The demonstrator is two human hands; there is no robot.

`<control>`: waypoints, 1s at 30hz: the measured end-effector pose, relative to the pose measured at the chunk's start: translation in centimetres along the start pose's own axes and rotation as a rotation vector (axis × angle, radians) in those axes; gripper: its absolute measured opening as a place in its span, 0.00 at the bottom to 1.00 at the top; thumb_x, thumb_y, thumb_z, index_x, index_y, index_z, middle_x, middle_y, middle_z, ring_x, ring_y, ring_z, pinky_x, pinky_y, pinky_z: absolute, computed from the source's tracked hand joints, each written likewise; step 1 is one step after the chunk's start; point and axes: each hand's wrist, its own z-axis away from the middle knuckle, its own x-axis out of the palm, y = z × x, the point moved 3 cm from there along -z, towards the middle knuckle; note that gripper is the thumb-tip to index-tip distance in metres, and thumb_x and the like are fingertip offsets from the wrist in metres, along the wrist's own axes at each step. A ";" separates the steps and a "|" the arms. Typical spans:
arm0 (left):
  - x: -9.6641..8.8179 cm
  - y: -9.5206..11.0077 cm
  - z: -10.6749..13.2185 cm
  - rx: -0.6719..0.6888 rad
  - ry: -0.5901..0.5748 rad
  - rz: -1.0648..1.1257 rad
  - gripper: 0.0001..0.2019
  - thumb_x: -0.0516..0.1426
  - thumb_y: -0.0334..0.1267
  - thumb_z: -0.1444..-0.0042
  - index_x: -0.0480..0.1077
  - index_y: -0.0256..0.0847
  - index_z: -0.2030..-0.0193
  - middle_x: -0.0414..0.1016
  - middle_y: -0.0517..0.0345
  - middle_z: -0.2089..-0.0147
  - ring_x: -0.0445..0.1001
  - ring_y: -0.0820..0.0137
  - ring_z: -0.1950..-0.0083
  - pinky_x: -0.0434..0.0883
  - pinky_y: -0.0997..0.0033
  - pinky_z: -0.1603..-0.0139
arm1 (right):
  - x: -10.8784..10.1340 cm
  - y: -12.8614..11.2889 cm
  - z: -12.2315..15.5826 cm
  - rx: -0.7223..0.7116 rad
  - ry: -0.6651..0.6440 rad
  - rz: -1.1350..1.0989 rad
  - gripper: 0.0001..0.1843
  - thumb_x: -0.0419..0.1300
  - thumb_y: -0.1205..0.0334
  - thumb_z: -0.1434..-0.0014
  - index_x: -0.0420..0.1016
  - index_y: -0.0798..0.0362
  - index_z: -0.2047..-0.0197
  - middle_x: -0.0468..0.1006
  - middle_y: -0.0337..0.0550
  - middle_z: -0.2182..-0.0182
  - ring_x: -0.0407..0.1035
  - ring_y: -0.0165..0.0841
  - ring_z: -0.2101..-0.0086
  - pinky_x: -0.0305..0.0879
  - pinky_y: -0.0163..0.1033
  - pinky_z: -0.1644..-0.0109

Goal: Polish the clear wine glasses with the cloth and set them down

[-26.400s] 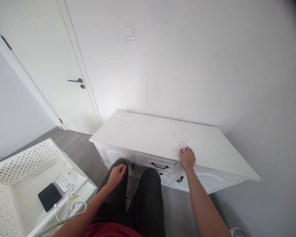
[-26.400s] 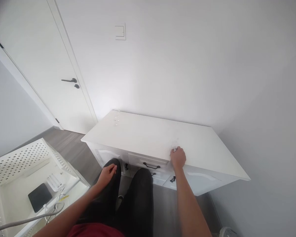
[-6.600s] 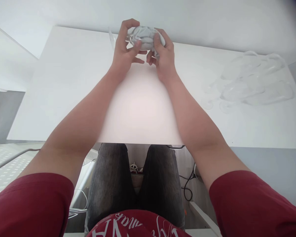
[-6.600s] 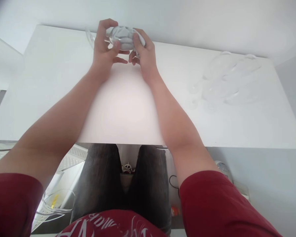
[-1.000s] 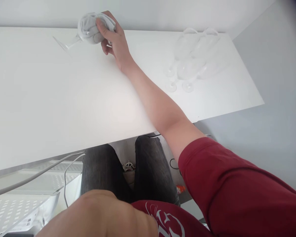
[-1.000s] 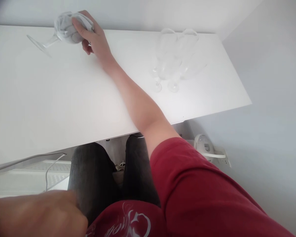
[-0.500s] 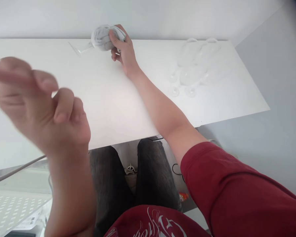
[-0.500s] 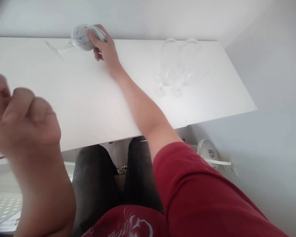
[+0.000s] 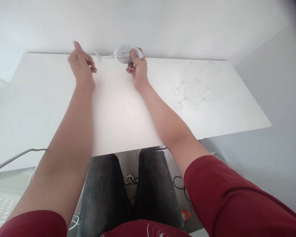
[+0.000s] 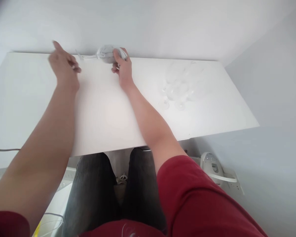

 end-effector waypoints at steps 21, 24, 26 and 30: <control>0.4 -3.3 -1.6 -0.007 -0.274 0.182 0.10 0.60 0.51 0.32 0.75 0.48 0.56 0.62 0.65 0.76 0.68 0.74 0.66 0.69 0.71 0.64 | -2.8 0.2 -1.0 -0.076 0.442 -0.011 0.21 0.63 0.32 0.46 0.74 0.34 0.57 0.80 0.41 0.56 0.74 0.43 0.51 0.69 0.44 0.62; 0.7 -3.3 -1.3 -0.002 -0.312 0.142 0.12 0.62 0.54 0.35 0.75 0.51 0.56 0.63 0.64 0.77 0.69 0.70 0.65 0.66 0.68 0.66 | -1.7 -0.1 -0.5 -0.044 0.334 0.065 0.21 0.62 0.32 0.48 0.76 0.32 0.57 0.82 0.40 0.54 0.72 0.45 0.44 0.69 0.46 0.61; 1.4 -3.3 -0.7 -0.011 -0.425 0.083 0.09 0.62 0.51 0.36 0.76 0.50 0.60 0.66 0.62 0.76 0.68 0.69 0.69 0.65 0.65 0.68 | -0.7 -0.7 0.0 -0.023 0.187 0.071 0.20 0.60 0.31 0.47 0.77 0.30 0.57 0.83 0.36 0.48 0.71 0.42 0.40 0.69 0.46 0.60; 2.1 -3.2 0.2 -0.067 -0.520 0.018 0.09 0.61 0.48 0.34 0.74 0.48 0.62 0.62 0.63 0.78 0.64 0.69 0.71 0.64 0.65 0.67 | -0.4 -1.5 0.4 0.019 -0.024 -0.123 0.23 0.53 0.31 0.43 0.79 0.33 0.57 0.82 0.30 0.43 0.70 0.35 0.37 0.69 0.45 0.54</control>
